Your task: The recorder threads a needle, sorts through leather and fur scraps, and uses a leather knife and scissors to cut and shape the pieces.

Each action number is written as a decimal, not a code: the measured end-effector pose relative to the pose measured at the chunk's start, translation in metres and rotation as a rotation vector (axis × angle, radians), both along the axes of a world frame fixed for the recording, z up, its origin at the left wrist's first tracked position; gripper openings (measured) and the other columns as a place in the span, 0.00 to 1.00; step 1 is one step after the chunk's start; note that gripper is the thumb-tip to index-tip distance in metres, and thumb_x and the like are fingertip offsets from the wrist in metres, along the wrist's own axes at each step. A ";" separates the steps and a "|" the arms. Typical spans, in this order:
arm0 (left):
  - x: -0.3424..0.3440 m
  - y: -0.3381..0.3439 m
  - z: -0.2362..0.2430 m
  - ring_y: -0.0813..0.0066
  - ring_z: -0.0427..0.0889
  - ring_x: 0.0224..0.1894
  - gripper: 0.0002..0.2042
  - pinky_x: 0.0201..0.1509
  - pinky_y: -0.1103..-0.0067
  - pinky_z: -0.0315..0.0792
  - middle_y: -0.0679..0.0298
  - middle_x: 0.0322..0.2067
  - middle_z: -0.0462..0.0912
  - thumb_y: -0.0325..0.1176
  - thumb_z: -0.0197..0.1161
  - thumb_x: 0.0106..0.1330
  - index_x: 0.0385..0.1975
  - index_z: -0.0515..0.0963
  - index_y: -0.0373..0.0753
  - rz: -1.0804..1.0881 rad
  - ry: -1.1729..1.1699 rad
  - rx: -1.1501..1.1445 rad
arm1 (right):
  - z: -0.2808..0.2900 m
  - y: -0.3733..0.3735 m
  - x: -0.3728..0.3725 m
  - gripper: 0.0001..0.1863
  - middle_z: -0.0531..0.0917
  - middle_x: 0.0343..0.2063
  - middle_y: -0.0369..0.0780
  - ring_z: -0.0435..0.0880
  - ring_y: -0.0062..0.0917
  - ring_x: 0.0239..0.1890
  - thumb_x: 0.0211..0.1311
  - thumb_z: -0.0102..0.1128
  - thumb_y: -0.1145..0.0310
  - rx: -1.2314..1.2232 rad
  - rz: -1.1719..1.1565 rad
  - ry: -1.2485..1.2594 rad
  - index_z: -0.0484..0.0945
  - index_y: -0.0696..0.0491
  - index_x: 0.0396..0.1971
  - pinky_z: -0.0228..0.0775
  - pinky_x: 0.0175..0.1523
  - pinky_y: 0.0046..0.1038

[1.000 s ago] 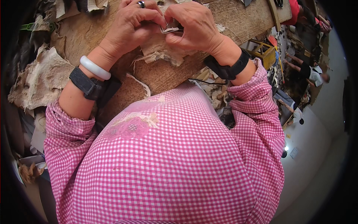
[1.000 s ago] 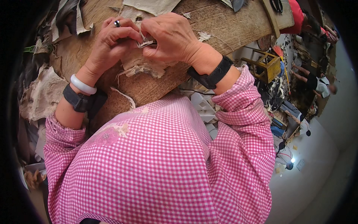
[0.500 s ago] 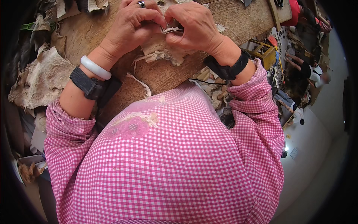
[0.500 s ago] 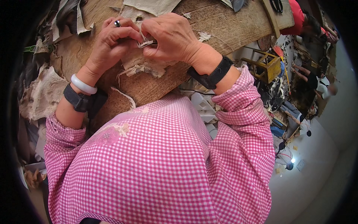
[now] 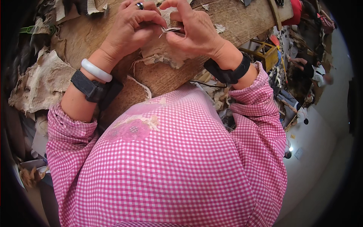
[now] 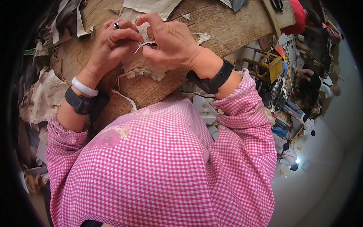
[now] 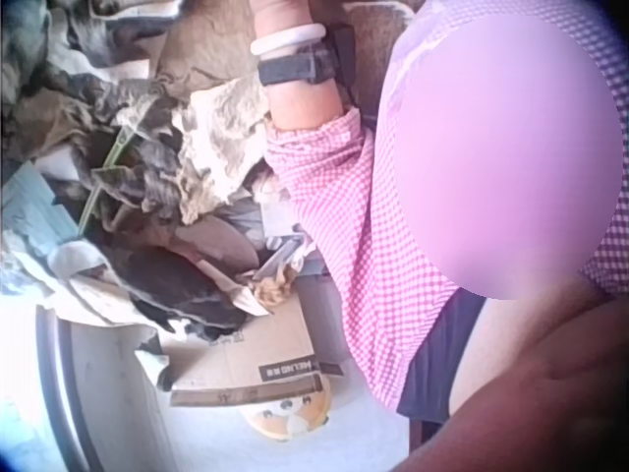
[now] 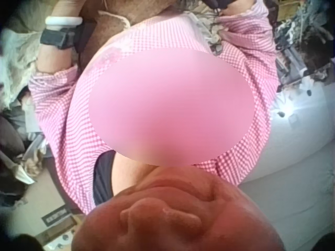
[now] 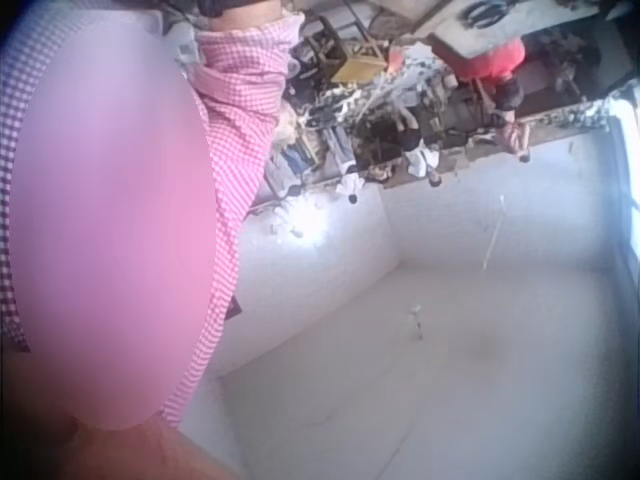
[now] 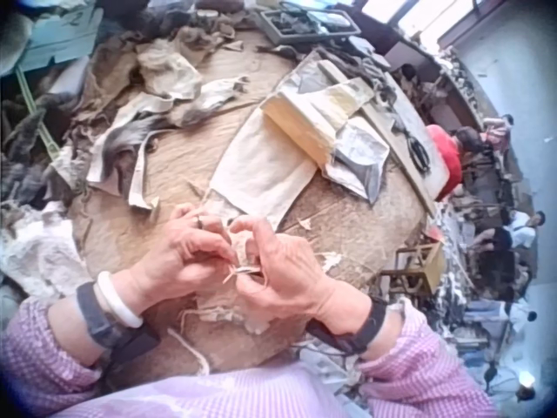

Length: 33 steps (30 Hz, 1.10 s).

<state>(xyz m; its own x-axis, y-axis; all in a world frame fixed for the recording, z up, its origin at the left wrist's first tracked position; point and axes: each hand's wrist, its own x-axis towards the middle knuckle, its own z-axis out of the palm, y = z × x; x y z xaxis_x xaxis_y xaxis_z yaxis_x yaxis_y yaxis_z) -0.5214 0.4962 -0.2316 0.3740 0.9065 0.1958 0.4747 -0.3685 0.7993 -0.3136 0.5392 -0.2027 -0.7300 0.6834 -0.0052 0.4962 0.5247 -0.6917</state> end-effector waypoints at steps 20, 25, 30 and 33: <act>-0.002 0.002 -0.027 0.69 0.77 0.50 0.10 0.65 0.70 0.56 0.68 0.41 0.81 0.32 0.67 0.53 0.36 0.82 0.44 0.073 -0.030 0.111 | 0.027 -0.003 -0.033 0.06 0.79 0.42 0.29 0.79 0.23 0.45 0.45 0.61 0.67 0.747 0.309 -0.019 0.76 0.46 0.27 0.76 0.41 0.23; 0.001 0.001 -0.021 0.71 0.77 0.46 0.07 0.61 0.72 0.56 0.71 0.36 0.81 0.31 0.67 0.52 0.31 0.83 0.47 0.143 -0.058 0.210 | 0.045 -0.004 -0.039 0.06 0.83 0.37 0.36 0.84 0.28 0.36 0.52 0.61 0.68 0.352 0.112 0.330 0.79 0.51 0.30 0.76 0.36 0.27; 0.000 0.001 -0.010 0.76 0.77 0.41 0.05 0.58 0.74 0.55 0.75 0.29 0.78 0.29 0.67 0.51 0.27 0.82 0.47 0.018 -0.030 0.104 | 0.161 0.083 0.108 0.08 0.85 0.35 0.39 0.83 0.30 0.27 0.58 0.57 0.72 -0.484 -0.343 1.042 0.81 0.57 0.36 0.74 0.33 0.26; 0.002 0.002 -0.010 0.76 0.77 0.40 0.05 0.57 0.73 0.55 0.74 0.28 0.77 0.28 0.67 0.50 0.26 0.82 0.46 0.061 -0.050 0.153 | 0.274 0.133 0.244 0.09 0.85 0.34 0.40 0.83 0.31 0.27 0.58 0.57 0.72 -0.081 -0.563 1.079 0.81 0.57 0.36 0.74 0.33 0.27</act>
